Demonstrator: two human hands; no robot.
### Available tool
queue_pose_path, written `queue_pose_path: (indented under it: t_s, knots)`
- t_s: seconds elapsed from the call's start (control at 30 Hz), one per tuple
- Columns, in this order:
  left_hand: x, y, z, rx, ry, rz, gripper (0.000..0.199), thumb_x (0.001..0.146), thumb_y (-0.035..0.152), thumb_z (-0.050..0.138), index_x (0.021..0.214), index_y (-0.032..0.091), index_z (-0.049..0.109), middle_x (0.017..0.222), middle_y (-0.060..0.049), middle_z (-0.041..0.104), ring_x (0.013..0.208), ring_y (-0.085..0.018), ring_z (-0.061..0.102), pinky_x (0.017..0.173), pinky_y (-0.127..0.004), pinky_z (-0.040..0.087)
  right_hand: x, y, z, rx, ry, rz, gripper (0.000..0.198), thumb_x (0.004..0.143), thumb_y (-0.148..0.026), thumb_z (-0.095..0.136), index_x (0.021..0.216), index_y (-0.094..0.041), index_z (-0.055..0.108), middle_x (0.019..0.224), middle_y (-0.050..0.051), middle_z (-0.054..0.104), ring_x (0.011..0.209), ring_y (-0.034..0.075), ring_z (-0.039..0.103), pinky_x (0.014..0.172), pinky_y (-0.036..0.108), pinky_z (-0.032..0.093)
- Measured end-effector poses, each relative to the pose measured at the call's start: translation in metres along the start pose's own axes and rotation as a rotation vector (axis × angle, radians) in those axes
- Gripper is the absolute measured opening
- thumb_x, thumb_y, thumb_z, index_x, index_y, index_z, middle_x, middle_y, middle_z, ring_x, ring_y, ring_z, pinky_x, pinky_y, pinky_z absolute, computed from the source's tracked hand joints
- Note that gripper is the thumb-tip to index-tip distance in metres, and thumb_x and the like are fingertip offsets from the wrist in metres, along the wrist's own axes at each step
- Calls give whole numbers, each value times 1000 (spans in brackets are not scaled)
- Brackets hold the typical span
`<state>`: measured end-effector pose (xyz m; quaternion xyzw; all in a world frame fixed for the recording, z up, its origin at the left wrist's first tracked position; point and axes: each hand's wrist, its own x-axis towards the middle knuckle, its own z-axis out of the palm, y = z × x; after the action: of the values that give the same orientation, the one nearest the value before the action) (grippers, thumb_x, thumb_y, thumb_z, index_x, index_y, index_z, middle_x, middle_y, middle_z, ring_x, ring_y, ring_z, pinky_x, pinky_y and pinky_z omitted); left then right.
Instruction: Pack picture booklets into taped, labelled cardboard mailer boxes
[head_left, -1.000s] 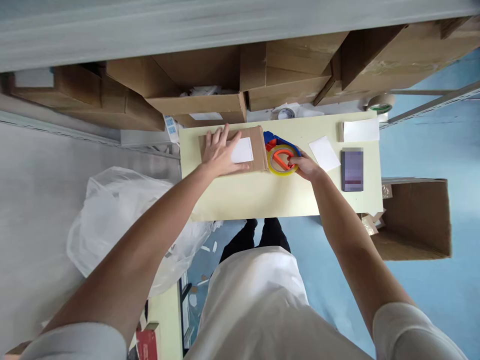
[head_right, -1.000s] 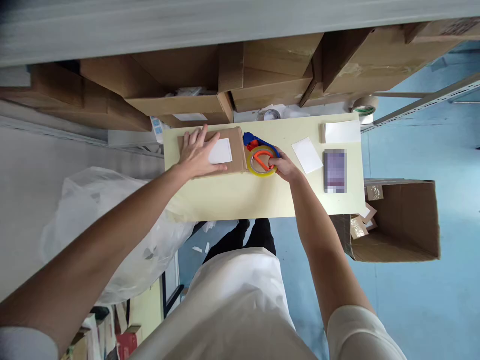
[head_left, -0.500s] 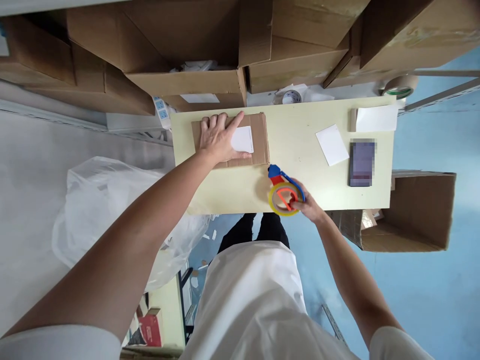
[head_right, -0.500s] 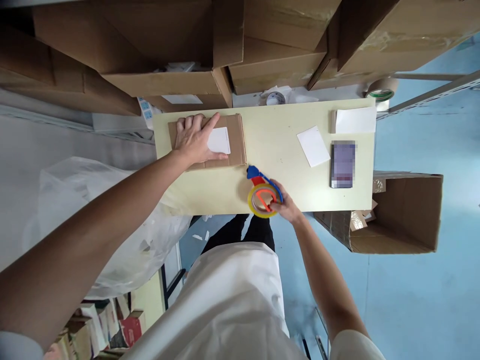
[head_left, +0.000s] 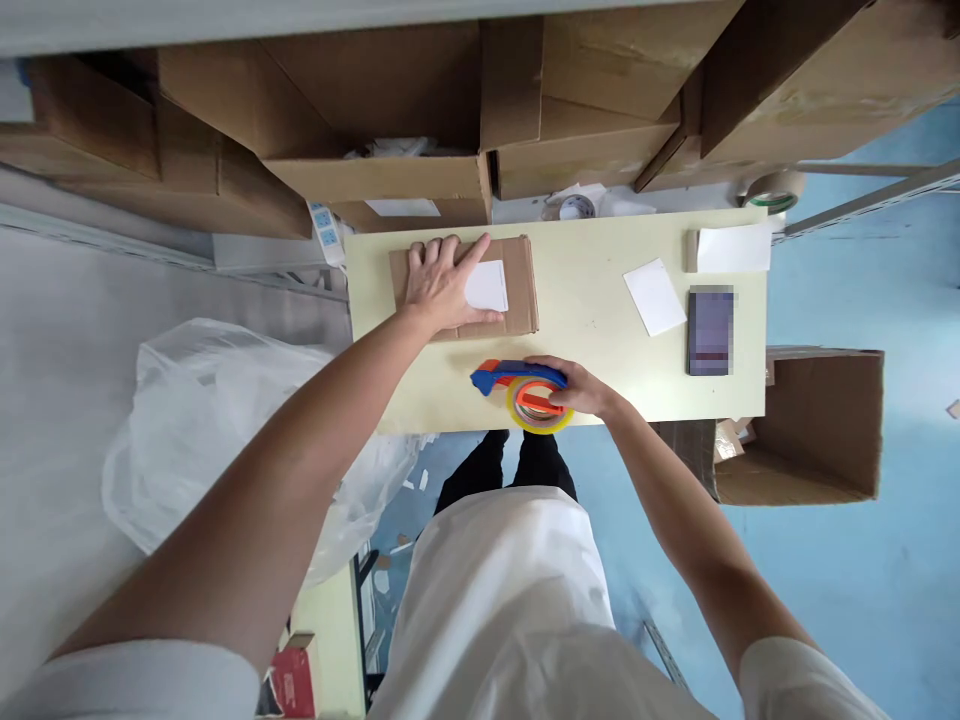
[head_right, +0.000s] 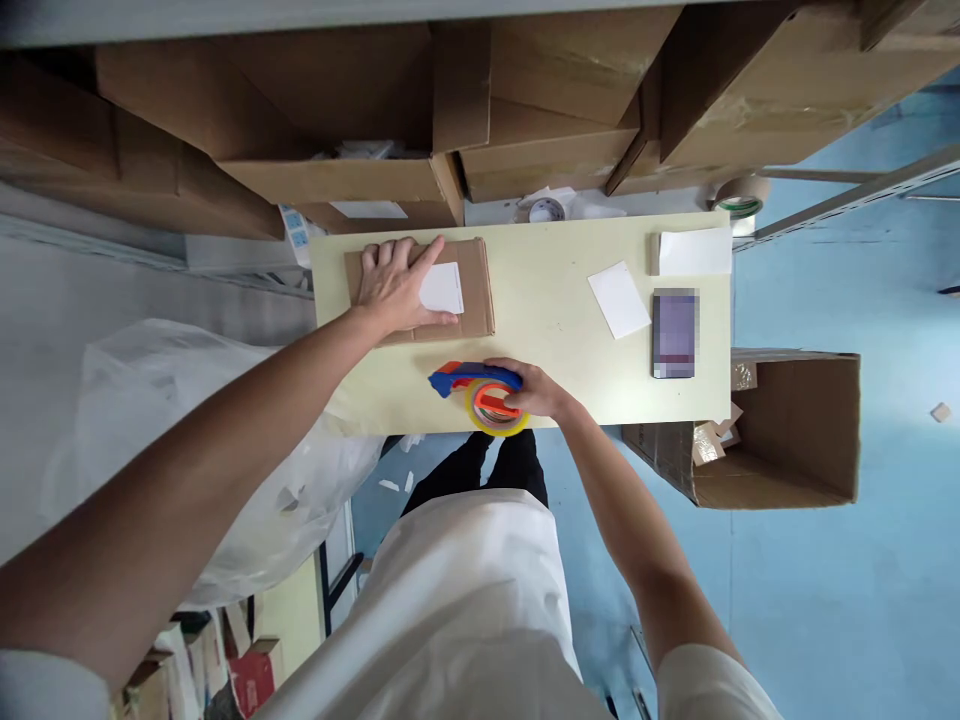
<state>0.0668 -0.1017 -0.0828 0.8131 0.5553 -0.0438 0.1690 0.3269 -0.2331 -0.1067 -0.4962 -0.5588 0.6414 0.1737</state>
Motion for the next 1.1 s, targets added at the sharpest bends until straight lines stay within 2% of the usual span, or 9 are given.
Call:
queue_pose_path:
  t_s: [0.2, 0.3, 0.4, 0.5, 0.67, 0.8, 0.9, 1.0, 1.1]
  knots:
    - [-12, -11, -7, -45, 86, 16, 105, 71, 67, 59, 151, 21, 9, 156, -16, 12, 140, -42, 8, 110, -58, 3, -77, -6, -18, 148, 129, 156, 69, 67, -21, 69, 133, -26, 50, 124, 6, 61, 106, 26, 61, 90, 39, 51]
    - [-27, -24, -4, -69, 188, -167, 107, 68, 68, 62, 150, 23, 12, 157, -15, 9, 141, -43, 2, 109, -61, 11, -109, -13, -20, 275, 205, 99, 65, 74, -28, 68, 135, -28, 46, 128, 8, 58, 110, 27, 59, 93, 43, 49]
    - [-40, -36, 3, -146, 164, -216, 106, 63, 67, 67, 148, 25, 20, 156, -16, 12, 139, -44, 16, 105, -61, 24, -127, -28, -16, 287, 241, -52, 63, 79, -35, 62, 138, -30, 41, 134, 8, 53, 117, 29, 54, 97, 47, 45]
    - [-46, -35, 12, -213, 173, -139, 105, 61, 59, 74, 147, 23, 25, 155, -18, 16, 138, -44, 20, 107, -57, 27, -138, -53, -14, 39, 353, -177, 59, 80, -33, 58, 137, -31, 43, 135, 8, 51, 119, 31, 51, 100, 50, 40]
    - [-60, -18, 17, -328, 216, -155, 104, 61, 50, 77, 145, 13, 27, 155, -26, 9, 141, -47, 10, 111, -57, 18, -149, -126, -23, -458, 566, -320, 68, 78, -28, 59, 142, -29, 36, 123, 12, 54, 106, 31, 55, 91, 49, 47]
    - [-80, -9, 17, -475, 245, -127, 104, 64, 33, 76, 148, 17, 16, 156, -22, 8, 143, -37, 14, 112, -47, 26, -127, -205, -50, -661, 734, -546, 68, 82, -34, 58, 144, -26, 30, 126, 14, 53, 108, 31, 55, 93, 48, 46]
    - [-93, -4, 20, -540, 309, -289, 103, 66, 29, 73, 148, 14, 12, 156, -23, 10, 143, -35, 17, 109, -43, 34, -79, -263, -86, -818, 834, -658, 61, 84, -35, 54, 141, -23, 35, 131, 14, 51, 119, 34, 48, 99, 50, 40]
    - [-103, 1, 29, -617, 255, -469, 100, 67, 32, 72, 146, 8, 15, 149, -26, 29, 140, -35, 28, 107, -41, 36, -17, -307, -123, -999, 844, -675, 53, 84, -30, 52, 134, -13, 45, 121, 18, 56, 116, 35, 48, 98, 51, 40]
    - [-108, 3, 40, -728, 200, -568, 92, 70, 37, 69, 146, 11, 22, 138, -22, 48, 129, -34, 46, 101, -41, 43, 39, -328, -150, -1122, 808, -591, 54, 83, -27, 53, 132, -7, 47, 110, 21, 59, 107, 35, 52, 94, 51, 41]
